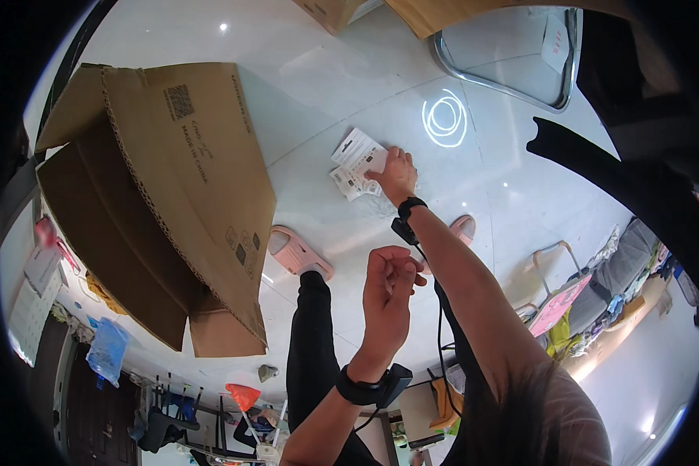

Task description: The person unpacks a cardboard box and a plastic mailer, then sorts through small clothing items and accessories on the floor. They handle socks, underwear, and small garments one by one, placing them into piles.

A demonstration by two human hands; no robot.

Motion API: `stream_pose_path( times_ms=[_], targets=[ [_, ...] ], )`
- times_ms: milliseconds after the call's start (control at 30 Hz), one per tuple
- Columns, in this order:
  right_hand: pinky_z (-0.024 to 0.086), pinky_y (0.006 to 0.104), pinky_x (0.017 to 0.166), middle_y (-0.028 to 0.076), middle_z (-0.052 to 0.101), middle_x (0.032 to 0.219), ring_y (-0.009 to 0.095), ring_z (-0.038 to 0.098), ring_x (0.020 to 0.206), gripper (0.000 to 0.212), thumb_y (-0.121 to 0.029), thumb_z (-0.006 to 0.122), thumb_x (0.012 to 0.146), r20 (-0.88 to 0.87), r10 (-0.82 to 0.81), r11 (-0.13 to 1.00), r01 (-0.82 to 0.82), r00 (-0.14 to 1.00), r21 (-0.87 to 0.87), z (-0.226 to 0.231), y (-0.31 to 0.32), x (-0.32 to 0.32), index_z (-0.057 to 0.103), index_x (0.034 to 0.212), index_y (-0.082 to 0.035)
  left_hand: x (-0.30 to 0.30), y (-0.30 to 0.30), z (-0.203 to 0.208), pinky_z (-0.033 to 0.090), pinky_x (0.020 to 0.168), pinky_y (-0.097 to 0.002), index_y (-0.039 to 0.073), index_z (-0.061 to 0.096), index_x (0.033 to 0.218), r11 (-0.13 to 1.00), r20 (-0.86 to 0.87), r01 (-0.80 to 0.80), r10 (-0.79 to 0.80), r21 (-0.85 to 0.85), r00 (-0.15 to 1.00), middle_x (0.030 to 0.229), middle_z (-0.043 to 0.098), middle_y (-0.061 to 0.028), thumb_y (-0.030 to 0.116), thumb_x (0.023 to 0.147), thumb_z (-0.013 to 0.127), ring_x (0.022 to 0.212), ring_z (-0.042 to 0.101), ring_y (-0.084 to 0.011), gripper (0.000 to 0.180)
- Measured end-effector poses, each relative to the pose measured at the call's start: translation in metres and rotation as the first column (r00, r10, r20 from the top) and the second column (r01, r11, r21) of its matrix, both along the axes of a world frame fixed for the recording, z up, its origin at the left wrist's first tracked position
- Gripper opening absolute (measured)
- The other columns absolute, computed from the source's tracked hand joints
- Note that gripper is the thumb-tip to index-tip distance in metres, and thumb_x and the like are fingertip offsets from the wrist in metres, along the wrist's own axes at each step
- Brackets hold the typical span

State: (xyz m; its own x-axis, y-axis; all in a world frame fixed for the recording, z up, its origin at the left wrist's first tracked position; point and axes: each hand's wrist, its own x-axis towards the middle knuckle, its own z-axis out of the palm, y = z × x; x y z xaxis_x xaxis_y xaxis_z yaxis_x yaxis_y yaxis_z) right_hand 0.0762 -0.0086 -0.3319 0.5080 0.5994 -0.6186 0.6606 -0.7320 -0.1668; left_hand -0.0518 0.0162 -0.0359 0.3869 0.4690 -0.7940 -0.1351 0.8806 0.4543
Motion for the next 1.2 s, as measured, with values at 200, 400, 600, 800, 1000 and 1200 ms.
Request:
stream_pose_path(
  times_ms=[200,400,600,800,1000,1200],
  targets=[
    [0.054,0.0465,0.085,0.025,0.069,0.106,0.040,0.068,0.100,0.076,-0.053,0.089,0.073,-0.286,-0.436,0.873,0.478,0.853,0.096,0.009,-0.057,0.017,0.056,0.110,0.005,0.001,0.000,0.000,0.049,0.080,-0.0270,0.006,0.052,0.121,1.000,0.010,0.005,-0.005,-0.002,1.000,0.101,0.062,-0.0046,0.006,0.106,0.051,0.092,0.060,-0.0113,0.015],
    [0.053,0.0474,0.086,0.026,0.072,0.112,0.043,0.068,0.104,0.051,-0.039,0.072,0.095,-0.077,-0.723,0.654,0.716,0.687,0.245,0.012,-0.141,0.027,0.062,0.121,0.004,-0.019,-0.012,-0.015,0.043,0.072,-0.0251,0.008,0.052,0.121,1.000,-0.081,0.014,-0.013,0.018,0.997,0.099,0.065,-0.0041,0.010,0.106,0.052,0.085,0.063,-0.0117,0.016],
    [0.053,0.0481,0.083,0.026,0.071,0.110,0.042,0.069,0.098,0.038,-0.018,0.068,0.096,0.094,-0.606,0.796,0.602,0.790,0.070,0.057,-0.214,-0.001,0.059,0.125,0.004,-0.051,-0.027,-0.071,0.046,0.072,-0.0267,0.007,0.052,0.122,0.992,-0.444,0.049,-0.094,-0.112,0.891,0.103,0.067,-0.0058,0.011,0.103,0.054,0.087,0.069,-0.0154,0.019],
    [0.049,0.0424,0.048,0.016,0.068,0.100,0.031,0.067,0.074,0.033,-0.012,0.066,0.097,-0.242,-0.955,0.232,0.937,0.169,-0.262,0.029,-0.297,-0.031,0.054,0.126,0.000,-0.027,-0.040,-0.168,0.051,0.083,-0.0349,0.002,0.051,0.123,0.943,-0.606,0.210,-0.011,0.259,0.795,0.115,0.061,-0.0122,0.021,0.092,0.075,0.101,0.067,-0.0246,0.043],
    [0.051,0.0399,0.052,0.013,0.064,0.111,0.032,0.066,0.084,0.027,-0.014,0.065,0.098,-0.582,-0.761,-0.082,0.932,-0.286,-0.352,-0.015,-0.359,-0.029,0.053,0.120,-0.004,-0.001,-0.011,-0.283,0.037,0.110,-0.0538,-0.001,0.039,0.143,0.675,-0.897,0.688,-0.085,0.268,0.434,0.141,0.046,-0.0248,0.035,0.067,0.095,0.133,0.041,-0.0440,0.102],
    [0.049,0.0336,0.056,0.012,0.070,0.089,0.022,0.066,0.069,0.020,-0.016,0.060,0.098,-0.575,-0.817,0.292,0.894,0.049,-0.339,-0.027,-0.223,-0.042,0.063,0.107,0.002,0.021,-0.022,-0.297,0.038,0.107,-0.0537,0.018,0.046,0.145,0.435,-0.970,0.874,-0.009,0.216,0.244,0.144,0.039,-0.0149,0.034,0.063,0.097,0.129,0.039,-0.0382,0.098]
  ],
)
